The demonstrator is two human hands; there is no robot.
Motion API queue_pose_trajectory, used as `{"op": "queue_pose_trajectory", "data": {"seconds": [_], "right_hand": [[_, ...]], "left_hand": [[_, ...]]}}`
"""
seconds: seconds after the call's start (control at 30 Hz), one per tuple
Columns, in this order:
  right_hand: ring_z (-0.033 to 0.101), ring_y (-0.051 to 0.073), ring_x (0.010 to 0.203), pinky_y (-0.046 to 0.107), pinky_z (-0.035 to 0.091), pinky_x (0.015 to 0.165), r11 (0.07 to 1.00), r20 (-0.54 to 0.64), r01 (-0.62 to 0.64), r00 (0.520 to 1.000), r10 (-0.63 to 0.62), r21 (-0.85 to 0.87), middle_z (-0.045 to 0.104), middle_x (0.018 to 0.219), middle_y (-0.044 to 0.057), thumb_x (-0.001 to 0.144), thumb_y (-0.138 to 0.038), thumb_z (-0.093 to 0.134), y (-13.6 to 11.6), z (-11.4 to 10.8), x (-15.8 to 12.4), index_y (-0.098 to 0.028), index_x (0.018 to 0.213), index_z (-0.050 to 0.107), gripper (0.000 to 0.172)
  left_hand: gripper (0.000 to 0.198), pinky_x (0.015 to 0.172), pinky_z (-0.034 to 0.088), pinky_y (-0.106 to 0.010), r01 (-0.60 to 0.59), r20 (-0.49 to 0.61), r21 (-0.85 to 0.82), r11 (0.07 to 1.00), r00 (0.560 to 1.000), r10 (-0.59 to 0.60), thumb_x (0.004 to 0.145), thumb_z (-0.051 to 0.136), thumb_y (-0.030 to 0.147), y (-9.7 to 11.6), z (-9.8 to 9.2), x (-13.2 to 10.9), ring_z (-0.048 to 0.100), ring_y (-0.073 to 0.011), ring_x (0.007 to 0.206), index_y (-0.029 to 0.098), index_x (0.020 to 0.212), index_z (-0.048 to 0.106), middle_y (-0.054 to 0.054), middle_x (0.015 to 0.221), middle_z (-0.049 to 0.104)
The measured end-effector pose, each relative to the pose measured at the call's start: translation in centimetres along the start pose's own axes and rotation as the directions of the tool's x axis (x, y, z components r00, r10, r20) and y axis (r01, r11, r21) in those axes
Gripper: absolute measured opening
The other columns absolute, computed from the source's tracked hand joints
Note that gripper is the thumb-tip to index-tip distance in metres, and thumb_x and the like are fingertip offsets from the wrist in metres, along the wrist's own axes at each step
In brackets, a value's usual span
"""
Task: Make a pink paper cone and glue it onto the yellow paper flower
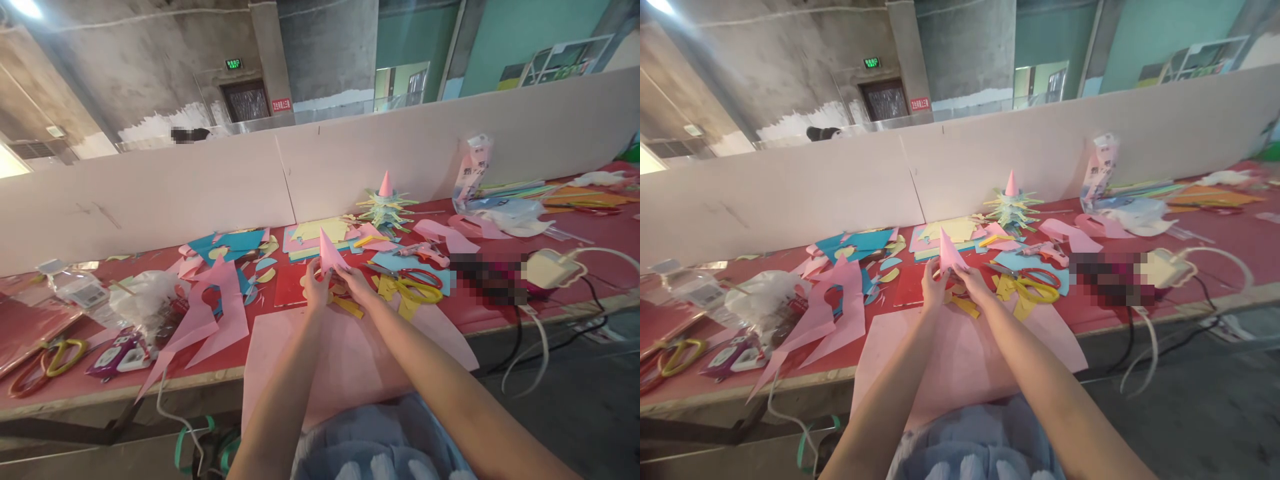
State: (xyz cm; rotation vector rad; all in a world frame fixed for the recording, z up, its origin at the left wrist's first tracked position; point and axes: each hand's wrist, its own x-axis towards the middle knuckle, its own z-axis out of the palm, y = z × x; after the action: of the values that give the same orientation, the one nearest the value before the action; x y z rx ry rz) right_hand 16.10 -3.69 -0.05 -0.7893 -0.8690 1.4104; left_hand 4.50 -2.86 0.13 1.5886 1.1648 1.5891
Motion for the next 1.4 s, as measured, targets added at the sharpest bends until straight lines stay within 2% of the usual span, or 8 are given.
{"op": "queue_pose_trajectory", "data": {"seconds": [0.23, 0.57, 0.77, 0.87, 0.97, 1.07, 1.17, 1.4], "right_hand": [[0.067, 0.021, 0.067, 0.028, 0.05, 0.053, 0.999, -0.025, -0.013, 1.0, 0.012, -0.037, 0.072, 0.077, 0.004, 0.059, -0.044, 0.081, 0.3, -0.1, 0.0, -0.018, 0.084, 0.07, 0.038], [0.068, 0.02, 0.075, 0.03, 0.054, 0.068, 0.998, -0.012, 0.042, 0.999, -0.042, -0.04, 0.073, 0.081, 0.005, 0.059, -0.046, 0.081, 0.5, -0.4, 0.4, -0.018, 0.085, 0.07, 0.04], [0.068, 0.022, 0.076, 0.03, 0.053, 0.067, 0.995, -0.03, 0.058, 0.998, -0.061, -0.078, 0.072, 0.077, 0.005, 0.058, -0.05, 0.08, 0.5, -0.3, 0.3, -0.017, 0.078, 0.07, 0.039], [0.068, 0.022, 0.073, 0.03, 0.052, 0.063, 0.992, -0.039, 0.05, 0.998, -0.055, -0.119, 0.071, 0.07, 0.005, 0.061, -0.051, 0.078, 0.2, -0.1, 0.0, -0.016, 0.076, 0.07, 0.04], [0.067, 0.022, 0.069, 0.029, 0.051, 0.059, 0.986, -0.031, 0.038, 0.999, -0.043, -0.161, 0.071, 0.069, 0.005, 0.062, -0.051, 0.077, 0.0, 0.0, -0.3, -0.014, 0.081, 0.07, 0.042], [0.067, 0.021, 0.068, 0.028, 0.051, 0.058, 0.98, -0.021, 0.036, 0.999, -0.041, -0.196, 0.072, 0.073, 0.006, 0.062, -0.052, 0.077, 0.0, -0.1, -0.3, -0.014, 0.083, 0.07, 0.044], [0.066, 0.02, 0.066, 0.027, 0.051, 0.055, 0.972, -0.018, 0.038, 0.999, -0.043, -0.231, 0.072, 0.075, 0.007, 0.063, -0.052, 0.076, 0.1, -0.2, -0.2, -0.014, 0.084, 0.07, 0.045], [0.065, 0.018, 0.066, 0.026, 0.05, 0.056, 0.953, -0.022, 0.074, 0.996, -0.084, -0.293, 0.072, 0.079, 0.006, 0.066, -0.051, 0.075, 0.1, -0.2, -0.3, -0.014, 0.09, 0.069, 0.045]], "left_hand": [[0.042, 0.094, 0.049, -0.034, 0.021, 0.002, 0.007, 1.0, 1.0, -0.021, 0.08, 0.06, 0.018, -0.3, 0.1, 0.1, 0.058, -0.0178, 0.11, 0.024, 0.121, 0.053, -0.007, 0.116, 0.061], [0.045, 0.09, 0.05, -0.033, 0.066, 0.011, 0.037, 0.997, 0.998, -0.067, 0.08, 0.062, 0.019, 0.6, 0.0, -0.2, 0.062, -0.0182, 0.103, 0.025, 0.123, 0.052, -0.007, 0.113, 0.065], [0.047, 0.093, 0.049, -0.033, 0.065, 0.031, -0.024, 0.998, 0.997, -0.065, 0.083, 0.06, 0.025, 0.2, 0.3, -0.2, 0.06, -0.0188, 0.107, 0.023, 0.129, 0.048, -0.008, 0.115, 0.063], [0.049, 0.092, 0.048, -0.032, 0.122, 0.046, -0.071, 0.99, 0.992, -0.119, 0.086, 0.058, 0.031, 0.2, 0.5, -0.2, 0.061, -0.0189, 0.104, 0.019, 0.131, 0.044, -0.01, 0.114, 0.063], [0.044, 0.089, 0.048, -0.031, 0.183, 0.05, -0.021, 0.983, 0.982, -0.182, 0.087, 0.057, 0.038, 0.4, 0.4, -0.1, 0.062, -0.0199, 0.101, 0.018, 0.125, 0.049, -0.009, 0.109, 0.064], [0.029, 0.084, 0.048, -0.03, 0.166, 0.076, 0.051, 0.985, 0.983, -0.169, 0.088, 0.052, 0.04, 0.7, 0.2, -0.2, 0.062, -0.0201, 0.093, 0.018, 0.107, 0.056, -0.007, 0.097, 0.065], [0.024, 0.076, 0.048, -0.03, 0.163, 0.081, 0.104, 0.981, 0.982, -0.172, 0.09, 0.047, 0.041, 0.7, 0.1, -0.2, 0.061, -0.0187, 0.082, 0.019, 0.093, 0.056, -0.004, 0.084, 0.062], [0.02, 0.077, 0.048, -0.028, 0.163, 0.1, 0.017, 0.986, 0.981, -0.164, 0.09, 0.046, 0.038, 0.3, 0.3, -0.2, 0.061, -0.0173, 0.085, 0.02, 0.094, 0.054, -0.004, 0.087, 0.061]]}}
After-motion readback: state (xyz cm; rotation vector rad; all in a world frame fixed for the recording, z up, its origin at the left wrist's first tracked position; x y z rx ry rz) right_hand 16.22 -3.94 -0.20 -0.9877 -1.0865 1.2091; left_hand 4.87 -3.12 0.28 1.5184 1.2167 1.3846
